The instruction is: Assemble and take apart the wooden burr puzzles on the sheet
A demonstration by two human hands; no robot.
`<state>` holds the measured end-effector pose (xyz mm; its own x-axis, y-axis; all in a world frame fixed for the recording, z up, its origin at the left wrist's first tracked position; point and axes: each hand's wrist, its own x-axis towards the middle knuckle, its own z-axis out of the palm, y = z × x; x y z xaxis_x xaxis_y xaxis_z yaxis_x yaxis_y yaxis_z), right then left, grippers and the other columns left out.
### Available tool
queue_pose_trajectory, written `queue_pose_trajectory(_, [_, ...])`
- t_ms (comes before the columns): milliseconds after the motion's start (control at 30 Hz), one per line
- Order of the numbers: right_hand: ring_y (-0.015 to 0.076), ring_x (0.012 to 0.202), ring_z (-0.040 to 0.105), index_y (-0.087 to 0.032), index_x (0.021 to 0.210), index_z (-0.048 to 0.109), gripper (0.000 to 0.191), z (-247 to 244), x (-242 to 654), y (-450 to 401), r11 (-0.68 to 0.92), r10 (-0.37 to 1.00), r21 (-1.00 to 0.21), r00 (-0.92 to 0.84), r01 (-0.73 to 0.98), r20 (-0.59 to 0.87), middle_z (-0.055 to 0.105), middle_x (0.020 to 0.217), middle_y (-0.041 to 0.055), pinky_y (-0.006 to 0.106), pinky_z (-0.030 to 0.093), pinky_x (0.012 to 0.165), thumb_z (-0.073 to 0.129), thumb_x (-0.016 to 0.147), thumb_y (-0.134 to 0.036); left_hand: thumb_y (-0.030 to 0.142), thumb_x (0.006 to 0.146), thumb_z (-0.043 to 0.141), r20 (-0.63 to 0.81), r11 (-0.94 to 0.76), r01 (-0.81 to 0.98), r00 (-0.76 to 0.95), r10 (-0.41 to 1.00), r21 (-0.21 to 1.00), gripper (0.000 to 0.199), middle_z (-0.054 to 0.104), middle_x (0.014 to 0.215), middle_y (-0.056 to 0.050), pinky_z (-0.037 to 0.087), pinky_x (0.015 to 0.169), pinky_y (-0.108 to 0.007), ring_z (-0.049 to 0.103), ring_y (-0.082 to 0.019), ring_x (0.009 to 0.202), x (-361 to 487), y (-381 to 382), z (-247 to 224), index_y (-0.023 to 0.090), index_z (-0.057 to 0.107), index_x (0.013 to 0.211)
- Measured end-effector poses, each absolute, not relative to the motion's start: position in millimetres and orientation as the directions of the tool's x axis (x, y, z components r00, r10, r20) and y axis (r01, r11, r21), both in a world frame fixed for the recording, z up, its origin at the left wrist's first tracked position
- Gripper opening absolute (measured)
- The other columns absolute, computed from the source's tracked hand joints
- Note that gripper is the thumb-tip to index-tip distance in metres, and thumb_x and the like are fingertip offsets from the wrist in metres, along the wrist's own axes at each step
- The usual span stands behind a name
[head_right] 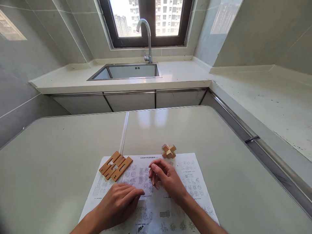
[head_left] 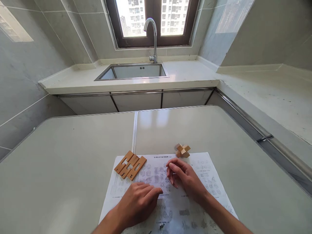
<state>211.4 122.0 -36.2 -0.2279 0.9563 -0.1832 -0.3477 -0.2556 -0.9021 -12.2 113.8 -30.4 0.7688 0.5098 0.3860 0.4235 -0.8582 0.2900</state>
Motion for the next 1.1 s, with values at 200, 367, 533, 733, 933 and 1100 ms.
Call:
queue_pose_trajectory(200, [0.0081, 0.05, 0.05, -0.017, 0.093, 0.069, 0.043, -38.2, 215.7, 129.4, -0.437, 0.898, -0.631, -0.274, -0.641, -0.344, 0.061, 0.07, -0.0011, 0.016, 0.033, 0.038, 0.076, 0.088, -0.059, 0.003, 0.095, 0.044, 0.379, -0.855, 0.431, 0.768, 0.516, 0.289, 0.024, 0.068, 0.064, 0.002, 0.043, 0.05, -0.029, 0.062, -0.014, 0.049, -11.9, 113.7, -28.7, 0.019, 0.059, 0.103])
queue_pose_trajectory(367, [0.0067, 0.046, 0.047, -0.017, 0.092, 0.07, 0.043, -36.8, 221.0, 133.0, -0.463, 0.878, -0.512, -0.295, -0.723, -0.378, 0.058, 0.065, -0.0028, 0.015, 0.032, 0.037, 0.076, 0.088, -0.059, 0.003, 0.096, 0.046, 0.375, -0.852, 0.426, 0.769, 0.518, 0.304, 0.022, 0.069, 0.066, 0.002, 0.042, 0.05, -0.029, 0.062, -0.015, 0.05, -11.9, 113.7, -30.3, 0.019, 0.059, 0.104])
queue_pose_trajectory(533, [0.0064, 0.046, 0.042, -0.017, 0.091, 0.069, 0.043, -38.3, 223.9, 134.8, -0.454, 0.879, -0.456, -0.302, -0.766, -0.369, 0.055, 0.063, -0.0037, 0.015, 0.028, 0.036, 0.074, 0.089, -0.06, 0.006, 0.098, 0.046, 0.36, -0.844, 0.44, 0.767, 0.531, 0.307, 0.02, 0.07, 0.066, 0.002, 0.043, 0.05, -0.029, 0.063, -0.015, 0.05, -12.5, 113.7, -32.6, 0.02, 0.059, 0.104])
queue_pose_trajectory(733, [0.0082, 0.047, 0.038, -0.019, 0.091, 0.067, 0.045, -41.9, 223.9, 135.8, -0.436, 0.888, -0.495, -0.27, -0.752, -0.372, 0.053, 0.064, -0.0036, 0.018, 0.029, 0.038, 0.069, 0.092, -0.064, 0.008, 0.099, 0.047, 0.346, -0.826, 0.453, 0.756, 0.555, 0.336, 0.018, 0.07, 0.065, 0.001, 0.043, 0.052, -0.028, 0.063, -0.015, 0.049, -12.6, 113.9, -34.5, 0.021, 0.06, 0.102])
queue_pose_trajectory(933, [0.0075, 0.047, 0.034, -0.02, 0.089, 0.066, 0.046, -40.2, 223.7, 137.8, -0.425, 0.891, -0.493, -0.255, -0.759, -0.375, 0.047, 0.064, -0.0045, 0.018, 0.025, 0.038, 0.066, 0.093, -0.065, 0.008, 0.098, 0.049, 0.346, -0.824, 0.445, 0.756, 0.555, 0.35, 0.017, 0.07, 0.066, 0.001, 0.043, 0.052, -0.028, 0.064, -0.015, 0.05, -13.1, 114.3, -36.7, 0.021, 0.06, 0.102])
queue_pose_trajectory(1100, [0.0085, 0.047, 0.032, -0.019, 0.087, 0.066, 0.045, -38.4, 223.9, 139.3, -0.415, 0.889, -0.468, -0.24, -0.78, -0.389, 0.047, 0.063, -0.0043, 0.02, 0.027, 0.039, 0.064, 0.094, -0.064, 0.008, 0.098, 0.049, 0.355, -0.821, 0.446, 0.748, 0.561, 0.357, 0.017, 0.071, 0.067, 0.002, 0.044, 0.052, -0.029, 0.064, -0.016, 0.05, -12.3, 114.3, -36.6, 0.021, 0.061, 0.101])
